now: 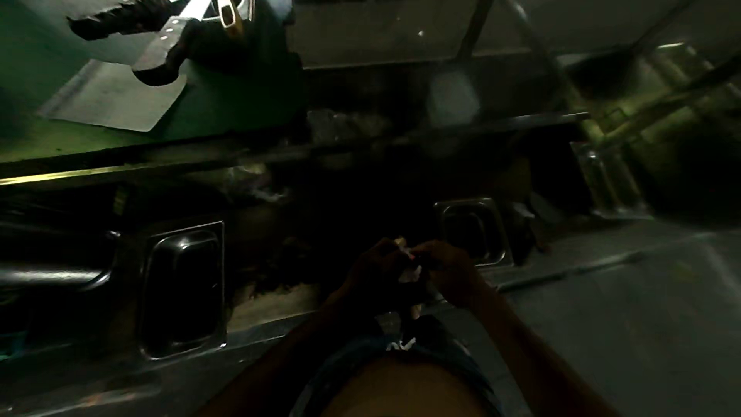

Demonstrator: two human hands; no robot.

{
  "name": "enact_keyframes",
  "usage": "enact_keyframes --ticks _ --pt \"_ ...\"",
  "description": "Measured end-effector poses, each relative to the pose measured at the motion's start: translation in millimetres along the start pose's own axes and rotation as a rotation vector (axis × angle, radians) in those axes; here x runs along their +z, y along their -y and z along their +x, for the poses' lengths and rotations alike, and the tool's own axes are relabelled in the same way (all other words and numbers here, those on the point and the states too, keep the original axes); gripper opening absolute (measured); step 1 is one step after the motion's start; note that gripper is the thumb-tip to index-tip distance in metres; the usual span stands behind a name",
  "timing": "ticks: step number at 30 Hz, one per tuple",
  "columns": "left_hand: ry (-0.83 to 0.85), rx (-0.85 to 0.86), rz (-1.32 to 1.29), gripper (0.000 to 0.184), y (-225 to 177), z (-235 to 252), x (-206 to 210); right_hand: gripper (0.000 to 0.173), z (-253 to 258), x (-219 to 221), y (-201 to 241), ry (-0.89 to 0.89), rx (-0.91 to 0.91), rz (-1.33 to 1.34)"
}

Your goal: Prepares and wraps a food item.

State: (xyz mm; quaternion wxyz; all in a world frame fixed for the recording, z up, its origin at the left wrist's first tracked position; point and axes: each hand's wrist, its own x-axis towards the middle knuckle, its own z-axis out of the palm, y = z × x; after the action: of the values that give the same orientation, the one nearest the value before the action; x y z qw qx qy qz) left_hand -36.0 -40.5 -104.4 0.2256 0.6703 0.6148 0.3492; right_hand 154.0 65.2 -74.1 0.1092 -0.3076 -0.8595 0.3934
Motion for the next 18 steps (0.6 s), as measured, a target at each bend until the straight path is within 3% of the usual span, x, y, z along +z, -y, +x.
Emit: enact_keyframes --ticks 3,7,10,14,16,18 --pt "-0.062 0.056 0.046 0.017 -1 2 -1 0.022 5 14 8 0.036 0.024 -0.043" --pt "-0.046 -0.034 -0.144 0.024 0 -12 -9 0.018 16 26 3 0.1 0.103 0.043" --pt "-0.083 -0.129 -0.24 0.027 4 -25 -19 0.027 21 24 4 0.117 0.172 0.082" --pt "-0.239 -0.476 -0.246 0.013 -29 3 -39 0.042 23 16 8 0.117 0.074 0.141" --pt "-0.29 -0.483 -0.273 0.012 -32 15 -46 0.035 29 6 20 0.09 0.009 0.13" --pt "-0.334 -0.379 -0.408 0.024 -26 13 -51 0.025 34 -7 40 0.001 -0.074 0.113"
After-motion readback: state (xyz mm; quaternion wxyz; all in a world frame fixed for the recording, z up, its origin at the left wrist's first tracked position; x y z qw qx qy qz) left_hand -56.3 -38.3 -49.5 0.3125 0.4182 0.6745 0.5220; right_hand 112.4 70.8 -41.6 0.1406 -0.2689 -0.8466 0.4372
